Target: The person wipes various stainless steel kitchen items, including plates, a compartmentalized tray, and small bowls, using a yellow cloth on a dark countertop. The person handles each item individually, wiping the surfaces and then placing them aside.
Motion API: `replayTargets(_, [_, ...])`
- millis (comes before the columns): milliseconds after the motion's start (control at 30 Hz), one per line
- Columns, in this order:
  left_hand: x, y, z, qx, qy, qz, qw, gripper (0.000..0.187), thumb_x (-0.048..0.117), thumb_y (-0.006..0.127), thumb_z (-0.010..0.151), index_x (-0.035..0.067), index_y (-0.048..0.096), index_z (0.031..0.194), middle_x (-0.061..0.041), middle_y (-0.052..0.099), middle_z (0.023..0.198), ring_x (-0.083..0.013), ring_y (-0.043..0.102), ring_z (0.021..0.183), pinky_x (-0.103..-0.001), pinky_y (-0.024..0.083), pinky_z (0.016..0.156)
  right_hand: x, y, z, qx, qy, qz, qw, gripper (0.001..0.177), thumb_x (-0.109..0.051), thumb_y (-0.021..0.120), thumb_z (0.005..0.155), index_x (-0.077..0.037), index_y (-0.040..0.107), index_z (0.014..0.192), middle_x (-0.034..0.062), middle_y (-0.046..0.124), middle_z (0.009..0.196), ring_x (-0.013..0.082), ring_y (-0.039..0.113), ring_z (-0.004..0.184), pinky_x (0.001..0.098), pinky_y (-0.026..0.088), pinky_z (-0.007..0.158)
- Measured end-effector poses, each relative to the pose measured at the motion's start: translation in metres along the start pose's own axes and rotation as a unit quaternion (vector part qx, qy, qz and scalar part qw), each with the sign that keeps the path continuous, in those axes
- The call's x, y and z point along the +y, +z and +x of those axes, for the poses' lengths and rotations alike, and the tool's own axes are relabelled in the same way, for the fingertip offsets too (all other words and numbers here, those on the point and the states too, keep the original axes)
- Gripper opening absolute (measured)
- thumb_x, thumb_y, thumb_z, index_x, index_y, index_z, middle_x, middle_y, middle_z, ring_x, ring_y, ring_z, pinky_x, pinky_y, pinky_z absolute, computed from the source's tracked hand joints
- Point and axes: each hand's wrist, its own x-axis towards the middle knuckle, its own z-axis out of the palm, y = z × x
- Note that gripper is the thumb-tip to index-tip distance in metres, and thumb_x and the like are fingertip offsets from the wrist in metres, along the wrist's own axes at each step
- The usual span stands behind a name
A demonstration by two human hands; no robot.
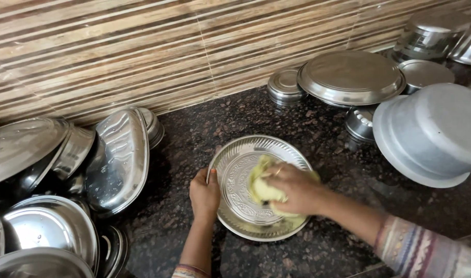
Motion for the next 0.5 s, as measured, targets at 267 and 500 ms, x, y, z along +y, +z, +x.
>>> replayTargets(267, [-0.025,0.019,0.005,0.040,0.074,0.135,0.987,0.069,0.054,0.033,0.109,-0.001,0.074,0.108,-0.021,0.067,0.110,-0.0354,0.061,0.099,-0.045,0.048,0.089,-0.026,0.031,0.061,0.062,-0.257,0.036,0.964,0.053,-0.027,0.078,0.081,-0.007,0.064,0.127,0.0126,0.035,0.161,0.0306,0.021,0.154,0.0637,0.015,0.122])
replayTargets(500, [-0.020,0.025,-0.005,0.040,0.210,0.310,0.926,0.080,0.064,0.024,0.102,0.001,0.057,0.139,-0.023,0.035,0.157,-0.0386,0.029,0.141,-0.049,0.027,0.109,-0.048,-0.002,0.083,-0.031,-0.101,-0.013,0.994,0.064,-0.034,0.079,0.078,-0.015,0.058,0.135,0.0053,0.021,0.166,0.0242,0.008,0.158,0.0642,0.008,0.124])
